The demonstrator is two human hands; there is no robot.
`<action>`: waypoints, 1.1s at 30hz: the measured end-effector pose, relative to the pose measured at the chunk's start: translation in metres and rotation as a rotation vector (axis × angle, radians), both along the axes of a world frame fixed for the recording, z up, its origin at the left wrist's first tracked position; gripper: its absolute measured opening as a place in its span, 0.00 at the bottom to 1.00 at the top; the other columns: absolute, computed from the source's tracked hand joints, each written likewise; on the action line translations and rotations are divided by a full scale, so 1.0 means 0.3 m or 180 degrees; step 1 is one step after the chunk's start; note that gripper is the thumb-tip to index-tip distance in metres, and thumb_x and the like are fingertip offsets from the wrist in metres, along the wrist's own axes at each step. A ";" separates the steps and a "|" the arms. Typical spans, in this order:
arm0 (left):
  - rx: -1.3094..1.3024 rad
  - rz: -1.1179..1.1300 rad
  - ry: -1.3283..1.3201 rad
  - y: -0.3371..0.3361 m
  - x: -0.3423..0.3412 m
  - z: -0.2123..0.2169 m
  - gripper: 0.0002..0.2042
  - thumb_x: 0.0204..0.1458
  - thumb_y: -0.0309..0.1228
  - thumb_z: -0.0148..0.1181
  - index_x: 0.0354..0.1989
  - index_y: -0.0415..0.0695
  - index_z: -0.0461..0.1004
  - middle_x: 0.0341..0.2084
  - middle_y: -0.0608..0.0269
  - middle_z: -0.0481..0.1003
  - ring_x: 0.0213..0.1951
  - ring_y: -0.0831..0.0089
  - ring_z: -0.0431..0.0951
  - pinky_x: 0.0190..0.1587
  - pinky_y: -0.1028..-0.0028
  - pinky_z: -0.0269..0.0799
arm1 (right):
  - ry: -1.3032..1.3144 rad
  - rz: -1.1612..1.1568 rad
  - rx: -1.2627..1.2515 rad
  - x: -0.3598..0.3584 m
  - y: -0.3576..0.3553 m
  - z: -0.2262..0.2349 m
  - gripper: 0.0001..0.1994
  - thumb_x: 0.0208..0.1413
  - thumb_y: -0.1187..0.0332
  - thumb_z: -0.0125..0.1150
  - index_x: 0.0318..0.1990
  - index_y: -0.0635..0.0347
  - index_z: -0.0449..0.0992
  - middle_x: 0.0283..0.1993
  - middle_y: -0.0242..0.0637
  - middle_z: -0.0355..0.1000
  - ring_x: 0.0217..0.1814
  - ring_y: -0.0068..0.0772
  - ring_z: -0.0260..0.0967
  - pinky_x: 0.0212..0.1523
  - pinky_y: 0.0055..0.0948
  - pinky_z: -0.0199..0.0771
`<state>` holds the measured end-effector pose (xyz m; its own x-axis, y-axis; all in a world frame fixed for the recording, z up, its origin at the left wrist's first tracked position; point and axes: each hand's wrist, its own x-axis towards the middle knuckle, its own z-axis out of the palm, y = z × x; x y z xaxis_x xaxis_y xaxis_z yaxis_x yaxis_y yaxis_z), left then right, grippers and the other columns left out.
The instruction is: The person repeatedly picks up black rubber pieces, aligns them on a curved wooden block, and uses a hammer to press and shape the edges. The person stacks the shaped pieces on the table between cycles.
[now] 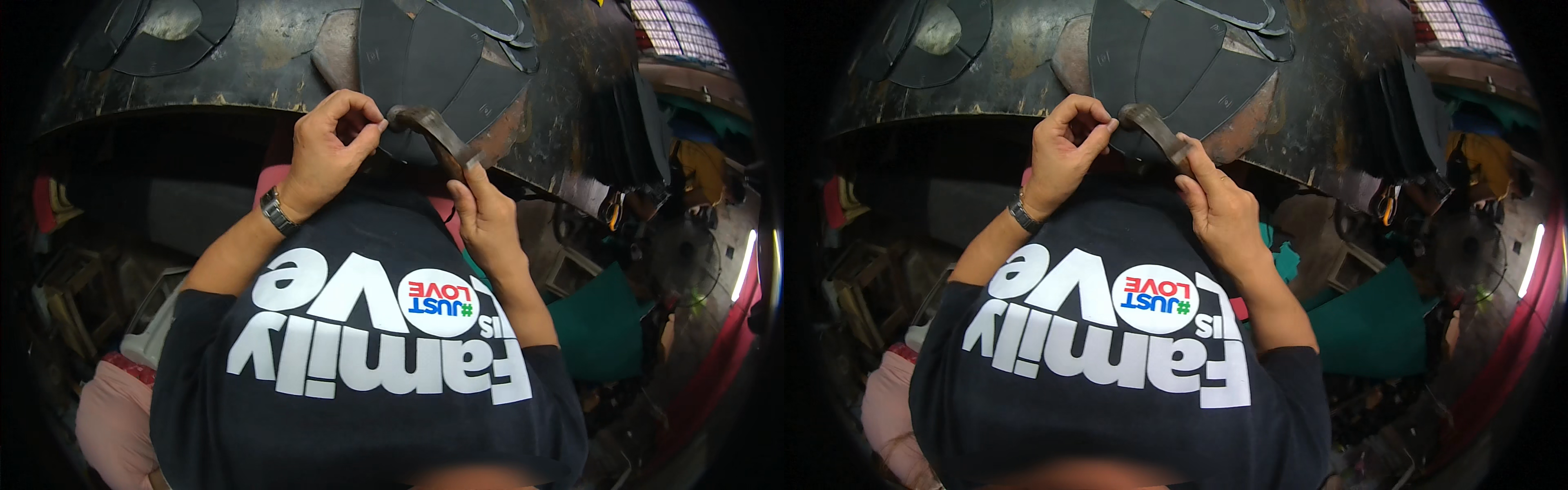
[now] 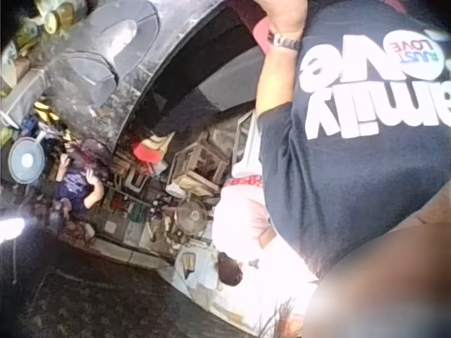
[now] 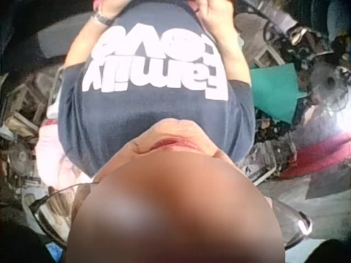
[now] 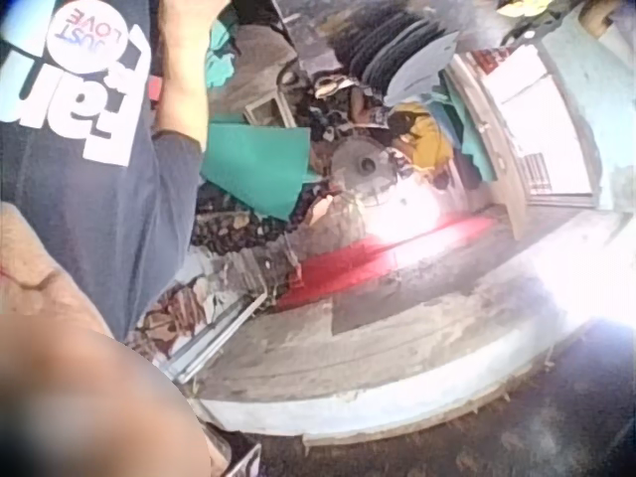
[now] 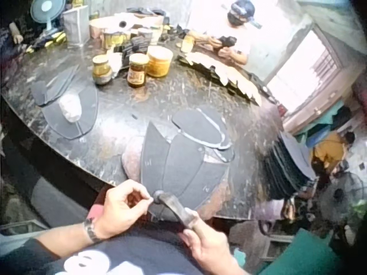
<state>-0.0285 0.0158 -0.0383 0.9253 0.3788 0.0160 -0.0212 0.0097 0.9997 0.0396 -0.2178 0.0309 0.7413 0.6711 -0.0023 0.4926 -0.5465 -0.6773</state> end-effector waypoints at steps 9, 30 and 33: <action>-0.1220 0.0165 -0.0099 0.020 -0.026 0.032 0.32 0.56 0.18 0.67 0.68 0.38 0.59 0.27 0.70 0.72 0.26 0.87 0.74 0.33 0.86 0.73 | -0.0811 -0.1745 0.0287 0.204 -0.176 -0.075 0.15 0.66 0.64 0.65 0.56 0.60 0.79 0.40 0.43 0.82 0.40 0.28 0.79 0.44 0.29 0.78; -0.0392 -0.1671 -0.0479 -0.089 0.074 0.177 0.30 0.59 0.18 0.62 0.70 0.44 0.65 0.41 0.63 0.74 0.44 0.74 0.80 0.55 0.71 0.79 | -0.0145 -0.1397 0.3458 0.425 -0.250 0.231 0.48 0.49 0.91 0.58 0.78 0.54 0.46 0.40 0.30 0.60 0.34 0.17 0.59 0.35 0.14 0.68; 0.0908 -0.1295 -0.0570 -0.038 0.094 0.154 0.21 0.54 0.17 0.65 0.58 0.43 0.78 0.36 0.61 0.76 0.39 0.73 0.79 0.46 0.72 0.77 | -0.0774 -0.2229 0.2749 0.706 -0.515 0.382 0.45 0.49 0.90 0.62 0.74 0.54 0.53 0.47 0.38 0.64 0.41 0.26 0.67 0.42 0.22 0.75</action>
